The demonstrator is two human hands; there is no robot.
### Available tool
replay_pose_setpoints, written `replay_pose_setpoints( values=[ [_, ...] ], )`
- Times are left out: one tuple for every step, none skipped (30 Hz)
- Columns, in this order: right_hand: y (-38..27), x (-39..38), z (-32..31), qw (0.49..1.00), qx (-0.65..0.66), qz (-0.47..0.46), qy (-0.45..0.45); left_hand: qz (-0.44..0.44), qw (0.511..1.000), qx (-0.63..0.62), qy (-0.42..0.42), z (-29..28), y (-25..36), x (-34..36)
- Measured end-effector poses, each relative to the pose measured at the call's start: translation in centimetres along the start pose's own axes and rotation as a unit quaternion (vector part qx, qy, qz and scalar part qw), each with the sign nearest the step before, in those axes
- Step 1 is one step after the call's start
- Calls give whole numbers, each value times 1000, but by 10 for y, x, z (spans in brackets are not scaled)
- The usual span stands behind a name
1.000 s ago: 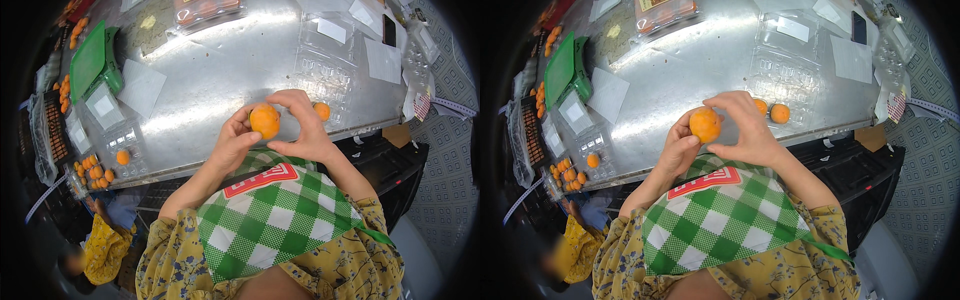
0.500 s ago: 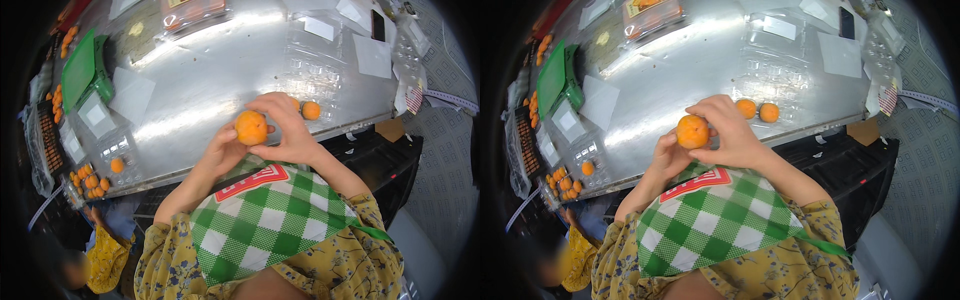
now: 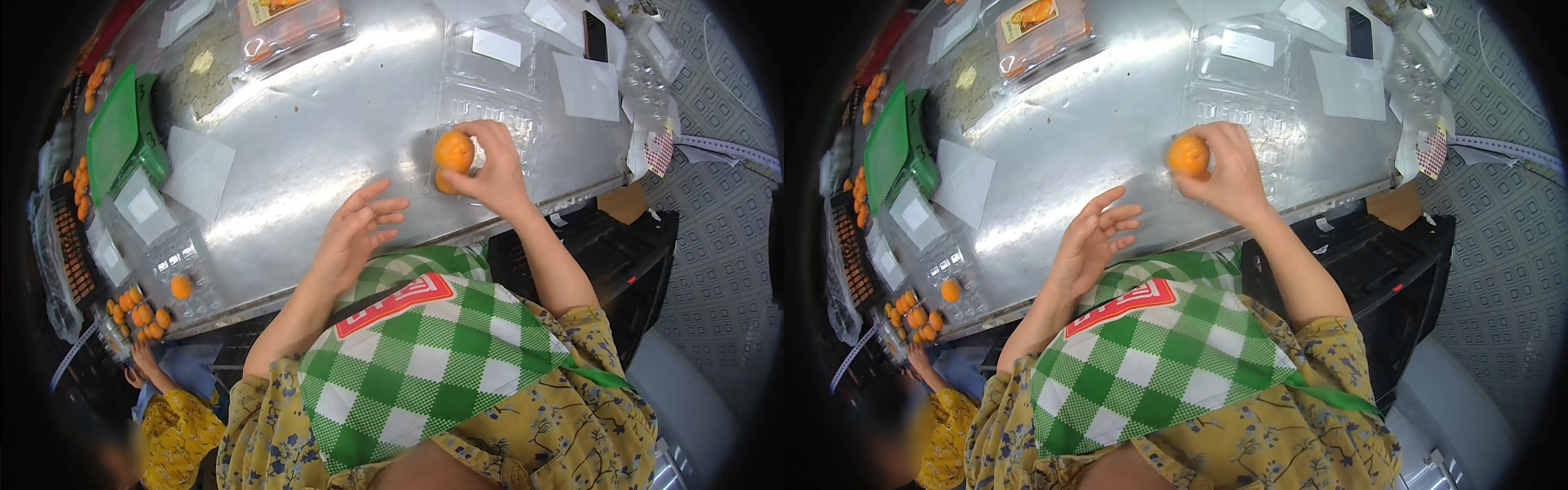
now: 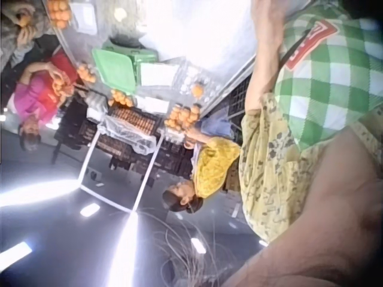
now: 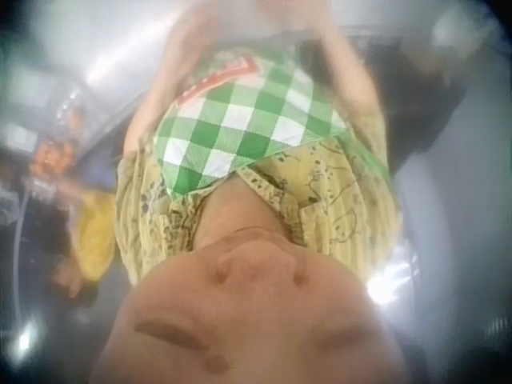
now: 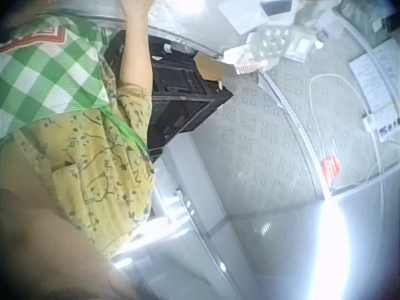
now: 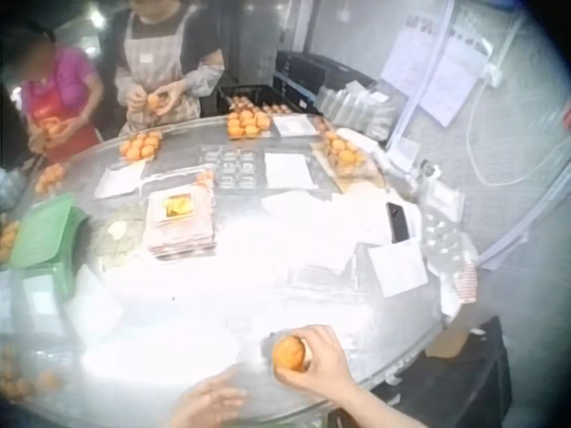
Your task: The person picks up persimmons from a metal table, rotates them to inspect the surface, and places them into clear plastic clamshell containers. The person closes the containers and sets them aside, repeating the process with additional fruit.
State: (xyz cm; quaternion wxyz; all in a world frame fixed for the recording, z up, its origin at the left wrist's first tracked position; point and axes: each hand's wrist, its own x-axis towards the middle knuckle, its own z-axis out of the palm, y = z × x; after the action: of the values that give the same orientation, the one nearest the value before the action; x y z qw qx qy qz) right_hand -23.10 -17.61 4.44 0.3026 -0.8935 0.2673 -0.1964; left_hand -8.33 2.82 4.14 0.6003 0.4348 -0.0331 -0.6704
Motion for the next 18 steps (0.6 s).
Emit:
replay_pose_setpoints(
  values=[
    [10, 1, 0, 999, -31, 2, -5, -2, 1000, 1, 4, -1, 1, -1],
    [20, 1, 1, 998, -62, 3, -10, 0, 1000, 3, 5, -2, 0, -1],
    [27, 2, 3, 996, -93, 5, -14, 1, 1000, 5, 6, -2, 0, -1],
    [33, 2, 4, 994, -110, 7, -23, 2, 1000, 7, 7, -3, 0, -1],
    [35, 3, 7, 992, -121, 6, -30, 3, 1000, 6, 9, -4, 0, -2],
    [37, 5, 9, 991, -132, 5, -38, 3, 1000, 4, 11, -4, 0, -3],
    [39, 7, 10, 989, -143, 5, -45, 3, 1000, 3, 12, -5, 0, -3],
    [40, 8, 11, 988, -147, 4, -53, 6, 1000, -4, 11, -5, 0, -3],
    [41, 8, 11, 987, -151, 3, -61, 8, 1000, -11, 10, -6, 0, -4],
    [42, 9, 12, 986, -155, 2, -69, 11, 1000, -18, 9, -6, 0, -4],
    [43, 10, 13, 984, -159, -1, -75, 10, 1000, -19, 11, -7, 0, -4],
    [43, 11, 14, 983, -163, -4, -82, 9, 1000, -19, 13, -7, 0, -4],
    [44, 12, 14, 982, -167, -7, -88, 8, 1000, -19, 16, -8, 0, -4],
    [45, 12, 15, 981, -170, -9, -90, 7, 1000, -18, 16, -8, 0, -4],
    [47, 12, 16, 981, -173, -11, -91, 6, 1000, -17, 16, -7, 0, -4],
    [49, 12, 17, 980, -176, -12, -93, 5, 1000, -16, 16, -7, 0, -3],
    [49, 13, 18, 979, -177, -10, -96, 4, 1000, -16, 15, -7, 0, -3],
    [50, 13, 18, 979, -179, -7, -98, 4, 1000, -15, 14, -7, 0, -3]
  ],
)
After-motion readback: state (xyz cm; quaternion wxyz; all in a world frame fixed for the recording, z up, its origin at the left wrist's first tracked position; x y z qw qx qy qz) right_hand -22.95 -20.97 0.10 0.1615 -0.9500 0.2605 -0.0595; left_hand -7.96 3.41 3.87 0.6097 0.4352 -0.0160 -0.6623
